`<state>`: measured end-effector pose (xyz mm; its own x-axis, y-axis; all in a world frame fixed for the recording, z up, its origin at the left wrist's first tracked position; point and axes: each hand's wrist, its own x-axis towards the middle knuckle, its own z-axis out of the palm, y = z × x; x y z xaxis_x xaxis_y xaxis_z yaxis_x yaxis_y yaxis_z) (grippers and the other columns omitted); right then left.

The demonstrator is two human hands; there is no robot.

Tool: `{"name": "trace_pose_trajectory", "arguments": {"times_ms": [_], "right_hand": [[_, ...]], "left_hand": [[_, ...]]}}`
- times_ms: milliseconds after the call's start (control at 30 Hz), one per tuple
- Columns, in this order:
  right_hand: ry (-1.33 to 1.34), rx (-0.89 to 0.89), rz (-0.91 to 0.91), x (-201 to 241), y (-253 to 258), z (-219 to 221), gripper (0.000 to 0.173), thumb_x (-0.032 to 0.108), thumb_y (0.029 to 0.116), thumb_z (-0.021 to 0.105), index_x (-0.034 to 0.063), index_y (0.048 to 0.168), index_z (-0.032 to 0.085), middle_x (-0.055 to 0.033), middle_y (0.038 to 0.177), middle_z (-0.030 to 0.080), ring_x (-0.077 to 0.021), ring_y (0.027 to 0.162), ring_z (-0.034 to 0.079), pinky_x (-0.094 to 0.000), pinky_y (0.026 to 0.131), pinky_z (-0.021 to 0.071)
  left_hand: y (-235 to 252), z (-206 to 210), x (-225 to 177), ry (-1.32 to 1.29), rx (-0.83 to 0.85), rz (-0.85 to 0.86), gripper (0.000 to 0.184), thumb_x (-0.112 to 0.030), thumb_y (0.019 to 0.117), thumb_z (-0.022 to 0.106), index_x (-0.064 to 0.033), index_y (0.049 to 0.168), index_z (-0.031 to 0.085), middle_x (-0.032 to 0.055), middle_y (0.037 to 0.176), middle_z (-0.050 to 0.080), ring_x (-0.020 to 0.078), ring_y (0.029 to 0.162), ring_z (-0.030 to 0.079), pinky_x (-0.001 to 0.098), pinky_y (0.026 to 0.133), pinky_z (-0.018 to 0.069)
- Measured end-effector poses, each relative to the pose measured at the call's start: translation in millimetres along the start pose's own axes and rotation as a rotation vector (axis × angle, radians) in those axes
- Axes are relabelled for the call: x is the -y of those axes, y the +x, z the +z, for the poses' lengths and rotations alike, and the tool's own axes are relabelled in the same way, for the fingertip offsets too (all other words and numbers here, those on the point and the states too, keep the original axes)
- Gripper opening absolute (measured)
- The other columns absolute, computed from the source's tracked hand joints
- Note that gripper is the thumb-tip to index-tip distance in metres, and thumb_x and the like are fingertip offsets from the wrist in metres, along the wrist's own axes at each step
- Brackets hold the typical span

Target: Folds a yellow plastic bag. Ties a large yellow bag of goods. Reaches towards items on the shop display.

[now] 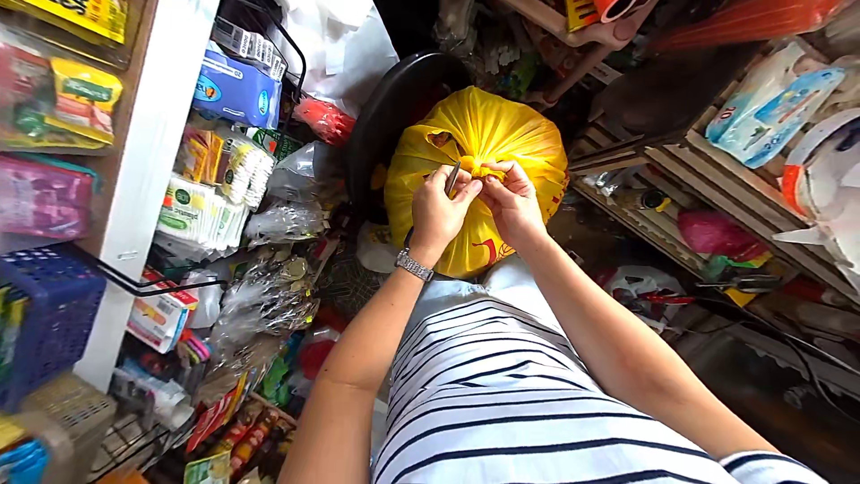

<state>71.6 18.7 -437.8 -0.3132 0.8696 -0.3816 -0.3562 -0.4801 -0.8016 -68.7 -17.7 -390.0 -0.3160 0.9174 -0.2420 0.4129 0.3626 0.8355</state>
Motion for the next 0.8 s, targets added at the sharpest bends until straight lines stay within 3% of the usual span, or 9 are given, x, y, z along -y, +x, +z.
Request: {"name": "trace_pose_trajectory", "arguments": {"times_ms": [100,300,400,500,600,800], "right_hand": [[-0.102,0.040,-0.128,-7,-1,-3,0.017,-0.004,0.0996,0.052,0.0052,0.111,0.061,-0.0032,0.106,0.067,-0.0139,0.098,0.068,-0.0367,0.095,0.0576],[-0.285,0.064,-0.281,-7,-4,-3,0.014,-0.009,0.0962,0.056,0.0007,0.105,0.060,-0.0062,0.110,0.069,-0.0120,0.104,0.068,-0.0314,0.094,0.0582],[-0.240,0.068,-0.190,-2,-8,-3,0.020,-0.003,0.0970,0.046,0.0004,0.110,0.060,-0.0091,0.113,0.067,-0.0160,0.105,0.067,-0.0361,0.095,0.0570],[-0.176,0.021,-0.095,6,-9,4,0.031,0.005,0.0947,0.036,0.0006,0.115,0.059,-0.0101,0.115,0.065,-0.0181,0.100,0.069,-0.0380,0.092,0.0589],[-0.240,-0.048,-0.047,17,-1,5,0.020,0.015,0.1059,0.044,0.0032,0.120,0.053,-0.0087,0.108,0.065,-0.0167,0.091,0.071,-0.0360,0.083,0.0617],[-0.343,-0.007,-0.029,22,10,9,0.021,0.016,0.1030,0.055,0.0060,0.120,0.060,-0.0045,0.095,0.070,-0.0123,0.086,0.068,-0.0331,0.078,0.0582]], "left_hand": [[-3,8,-4,0.062,-0.100,-0.010,0.025,-0.024,0.0930,0.076,-0.0046,0.108,0.072,0.0093,0.100,0.073,0.0188,0.091,0.069,0.0391,0.083,0.0564],[6,10,-10,0.091,-0.075,-0.057,0.024,-0.029,0.0907,0.079,-0.0074,0.098,0.074,0.0068,0.094,0.072,0.0187,0.087,0.068,0.0421,0.080,0.0555],[6,10,-16,0.118,-0.048,-0.126,0.023,-0.028,0.0910,0.079,-0.0074,0.100,0.074,0.0085,0.098,0.072,0.0221,0.091,0.068,0.0460,0.083,0.0552],[-1,14,-17,0.229,-0.096,-0.066,0.024,-0.027,0.0922,0.077,-0.0056,0.102,0.074,0.0109,0.098,0.071,0.0247,0.090,0.068,0.0465,0.081,0.0553],[-3,19,-20,0.333,-0.084,-0.030,0.027,-0.029,0.0921,0.076,-0.0047,0.103,0.073,0.0120,0.099,0.071,0.0263,0.089,0.069,0.0474,0.076,0.0554],[2,20,-20,0.462,-0.063,-0.045,0.027,-0.026,0.0938,0.070,-0.0026,0.107,0.069,0.0163,0.105,0.068,0.0316,0.091,0.069,0.0500,0.074,0.0551]]}}
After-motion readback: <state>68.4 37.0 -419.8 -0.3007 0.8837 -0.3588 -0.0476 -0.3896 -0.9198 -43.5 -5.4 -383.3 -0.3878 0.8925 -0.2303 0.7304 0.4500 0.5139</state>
